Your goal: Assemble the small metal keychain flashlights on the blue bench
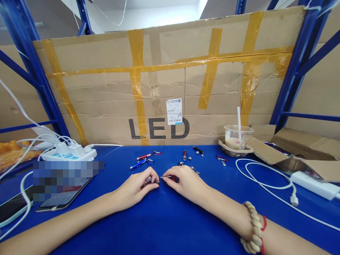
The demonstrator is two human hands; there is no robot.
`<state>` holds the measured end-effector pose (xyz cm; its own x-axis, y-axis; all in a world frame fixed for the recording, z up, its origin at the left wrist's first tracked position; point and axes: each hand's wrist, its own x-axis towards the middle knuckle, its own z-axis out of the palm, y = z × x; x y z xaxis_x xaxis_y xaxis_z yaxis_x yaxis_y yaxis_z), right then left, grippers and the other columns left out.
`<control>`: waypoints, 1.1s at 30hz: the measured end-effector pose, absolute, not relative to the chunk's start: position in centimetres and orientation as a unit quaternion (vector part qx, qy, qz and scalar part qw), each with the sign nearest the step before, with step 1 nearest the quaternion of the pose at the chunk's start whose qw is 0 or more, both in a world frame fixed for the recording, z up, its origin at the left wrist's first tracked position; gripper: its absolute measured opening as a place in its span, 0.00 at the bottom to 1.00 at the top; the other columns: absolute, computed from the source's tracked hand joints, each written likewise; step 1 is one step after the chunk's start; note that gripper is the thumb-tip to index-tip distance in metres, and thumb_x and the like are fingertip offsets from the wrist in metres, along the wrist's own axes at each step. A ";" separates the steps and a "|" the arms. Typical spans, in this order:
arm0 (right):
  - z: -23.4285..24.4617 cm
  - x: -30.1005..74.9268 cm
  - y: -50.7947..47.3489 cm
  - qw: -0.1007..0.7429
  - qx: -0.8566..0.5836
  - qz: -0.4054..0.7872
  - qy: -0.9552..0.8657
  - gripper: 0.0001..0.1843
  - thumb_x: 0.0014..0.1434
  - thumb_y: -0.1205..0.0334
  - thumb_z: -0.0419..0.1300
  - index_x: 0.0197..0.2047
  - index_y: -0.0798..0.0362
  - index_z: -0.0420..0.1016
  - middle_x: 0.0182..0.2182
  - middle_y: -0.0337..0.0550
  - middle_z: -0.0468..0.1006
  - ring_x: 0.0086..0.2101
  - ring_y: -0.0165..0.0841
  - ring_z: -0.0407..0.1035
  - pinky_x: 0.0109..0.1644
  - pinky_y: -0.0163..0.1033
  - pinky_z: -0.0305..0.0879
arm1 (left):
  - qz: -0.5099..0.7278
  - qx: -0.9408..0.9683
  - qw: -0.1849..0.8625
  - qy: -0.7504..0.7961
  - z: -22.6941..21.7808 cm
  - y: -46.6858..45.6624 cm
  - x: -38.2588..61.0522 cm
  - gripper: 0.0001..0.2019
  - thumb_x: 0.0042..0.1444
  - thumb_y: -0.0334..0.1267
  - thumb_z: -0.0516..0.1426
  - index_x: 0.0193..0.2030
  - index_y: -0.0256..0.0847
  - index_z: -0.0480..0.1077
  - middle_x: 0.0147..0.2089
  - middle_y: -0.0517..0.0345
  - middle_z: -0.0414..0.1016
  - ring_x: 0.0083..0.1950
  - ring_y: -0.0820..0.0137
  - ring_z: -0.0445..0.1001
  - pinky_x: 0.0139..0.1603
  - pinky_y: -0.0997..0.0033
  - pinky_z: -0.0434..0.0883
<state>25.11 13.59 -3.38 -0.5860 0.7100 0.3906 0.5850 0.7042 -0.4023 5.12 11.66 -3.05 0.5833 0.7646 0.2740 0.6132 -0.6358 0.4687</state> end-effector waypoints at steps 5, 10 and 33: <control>-3.5 24.9 13.7 0.283 -0.390 0.183 -0.857 0.15 0.58 0.57 0.52 0.35 0.55 0.77 0.25 0.41 0.76 0.24 0.25 0.65 0.29 0.29 0.59 | 0.228 0.875 0.167 0.392 -3.1 11.6 5.1 0.04 0.59 0.39 0.48 0.36 0.43 0.57 0.35 0.63 0.68 0.32 0.74 0.65 0.32 0.76 0.60; -3.3 24.8 13.4 0.271 -0.407 0.277 -0.827 0.18 0.58 0.52 0.50 0.36 0.55 0.75 0.22 0.39 0.73 0.20 0.23 0.63 0.25 0.27 0.59 | 0.228 0.877 0.164 0.391 -3.0 11.7 5.2 0.04 0.59 0.40 0.48 0.36 0.43 0.57 0.35 0.63 0.68 0.30 0.74 0.65 0.31 0.76 0.59; -3.4 24.5 13.3 0.326 -0.390 0.423 -0.750 0.22 0.50 0.45 0.57 0.27 0.59 0.67 0.22 0.40 0.71 0.21 0.23 0.66 0.22 0.27 0.60 | 0.224 0.877 0.161 0.394 -3.1 11.7 5.4 0.04 0.59 0.37 0.45 0.33 0.42 0.55 0.32 0.65 0.66 0.29 0.75 0.63 0.32 0.77 0.59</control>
